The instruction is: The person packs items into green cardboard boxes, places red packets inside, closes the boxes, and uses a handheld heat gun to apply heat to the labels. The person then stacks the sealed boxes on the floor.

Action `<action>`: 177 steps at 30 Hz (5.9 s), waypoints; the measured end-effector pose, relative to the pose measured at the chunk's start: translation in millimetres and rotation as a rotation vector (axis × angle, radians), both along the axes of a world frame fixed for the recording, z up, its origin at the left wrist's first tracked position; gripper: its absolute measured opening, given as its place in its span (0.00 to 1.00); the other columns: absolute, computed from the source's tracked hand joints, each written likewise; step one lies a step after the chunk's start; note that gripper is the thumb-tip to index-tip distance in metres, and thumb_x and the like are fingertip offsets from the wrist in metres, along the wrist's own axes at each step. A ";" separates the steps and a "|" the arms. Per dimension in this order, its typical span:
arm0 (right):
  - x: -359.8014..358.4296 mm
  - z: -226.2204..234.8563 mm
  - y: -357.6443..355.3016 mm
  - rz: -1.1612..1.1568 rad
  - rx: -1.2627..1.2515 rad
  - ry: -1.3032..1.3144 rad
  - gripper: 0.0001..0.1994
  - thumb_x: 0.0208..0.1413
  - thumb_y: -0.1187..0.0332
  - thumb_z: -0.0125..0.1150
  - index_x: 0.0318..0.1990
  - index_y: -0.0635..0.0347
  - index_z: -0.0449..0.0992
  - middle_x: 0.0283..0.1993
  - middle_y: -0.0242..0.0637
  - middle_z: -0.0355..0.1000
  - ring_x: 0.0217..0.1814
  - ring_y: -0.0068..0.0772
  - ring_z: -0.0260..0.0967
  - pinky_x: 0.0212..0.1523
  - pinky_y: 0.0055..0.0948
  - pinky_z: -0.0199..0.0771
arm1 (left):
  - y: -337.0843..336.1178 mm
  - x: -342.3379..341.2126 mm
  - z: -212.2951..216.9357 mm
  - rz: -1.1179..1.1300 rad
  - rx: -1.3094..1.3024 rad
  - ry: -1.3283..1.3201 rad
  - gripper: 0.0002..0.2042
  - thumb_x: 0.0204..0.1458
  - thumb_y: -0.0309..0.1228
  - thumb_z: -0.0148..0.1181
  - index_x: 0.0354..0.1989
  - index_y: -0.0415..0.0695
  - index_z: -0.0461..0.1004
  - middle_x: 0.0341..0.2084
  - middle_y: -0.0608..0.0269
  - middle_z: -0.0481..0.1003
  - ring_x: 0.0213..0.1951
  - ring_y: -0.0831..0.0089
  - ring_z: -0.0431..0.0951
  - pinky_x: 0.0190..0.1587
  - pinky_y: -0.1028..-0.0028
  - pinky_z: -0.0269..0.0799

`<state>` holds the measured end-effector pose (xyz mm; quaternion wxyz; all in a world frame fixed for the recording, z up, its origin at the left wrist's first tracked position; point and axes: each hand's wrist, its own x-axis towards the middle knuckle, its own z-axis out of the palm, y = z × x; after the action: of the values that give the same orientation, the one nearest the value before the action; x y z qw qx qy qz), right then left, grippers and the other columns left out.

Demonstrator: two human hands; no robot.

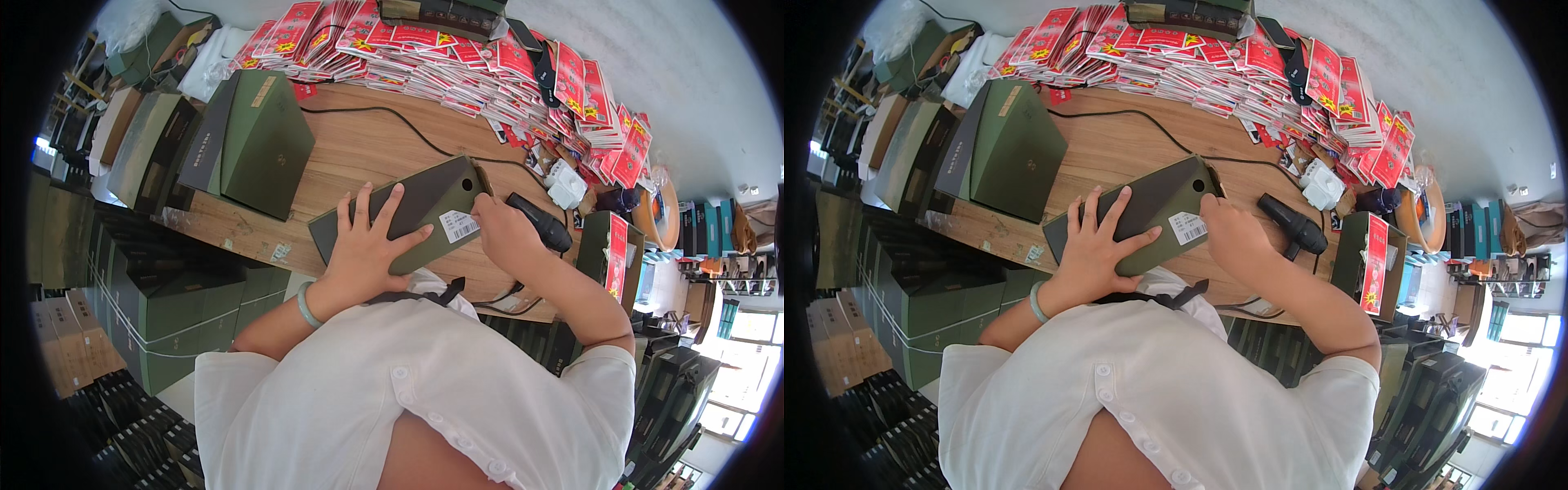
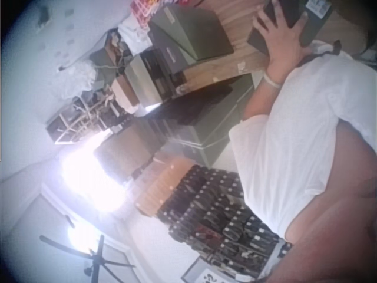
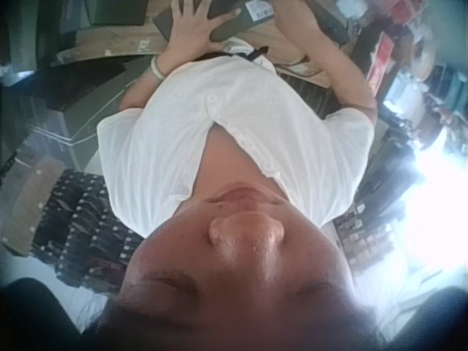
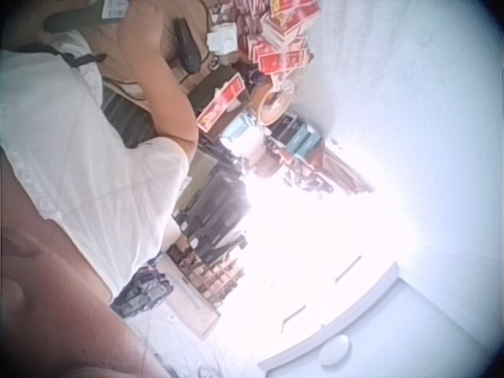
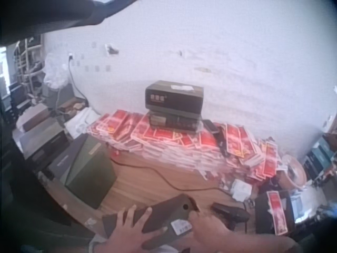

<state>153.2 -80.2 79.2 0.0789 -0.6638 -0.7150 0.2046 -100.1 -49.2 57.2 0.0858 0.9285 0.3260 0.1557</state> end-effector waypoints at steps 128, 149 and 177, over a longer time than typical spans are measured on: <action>-163.1 -26.0 45.8 0.091 0.401 0.360 0.22 0.41 0.71 0.74 0.39 0.62 0.65 0.55 0.54 0.58 0.58 0.57 0.60 0.54 0.48 0.64 | 48.6 -149.4 10.0 -0.115 -0.014 0.025 0.31 0.41 0.38 0.68 0.58 0.77 0.70 0.66 0.52 0.58 0.67 0.43 0.55 0.64 0.36 0.47; -151.2 0.6 66.2 0.013 0.149 0.343 0.19 0.63 0.57 0.55 0.35 0.69 0.77 0.58 0.56 0.61 0.60 0.60 0.60 0.58 0.48 0.64 | 40.4 -113.3 4.4 -0.027 -0.037 0.046 0.34 0.38 0.52 0.70 0.59 0.74 0.70 0.69 0.48 0.51 0.69 0.43 0.49 0.64 0.32 0.40; -160.5 19.1 68.0 -0.071 -0.008 0.335 0.28 0.62 0.46 0.51 0.33 0.71 0.77 0.54 0.61 0.64 0.46 0.60 0.72 0.47 0.44 0.73 | 6.2 -76.9 -32.9 0.347 0.133 0.118 0.50 0.33 0.49 0.73 0.66 0.41 0.58 0.66 0.29 0.49 0.66 0.28 0.47 0.61 0.28 0.46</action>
<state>-7.3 -12.1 98.3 0.2014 -0.6456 -0.6672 0.3121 -177.0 -42.9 24.3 -0.0231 0.8694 0.4749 0.1344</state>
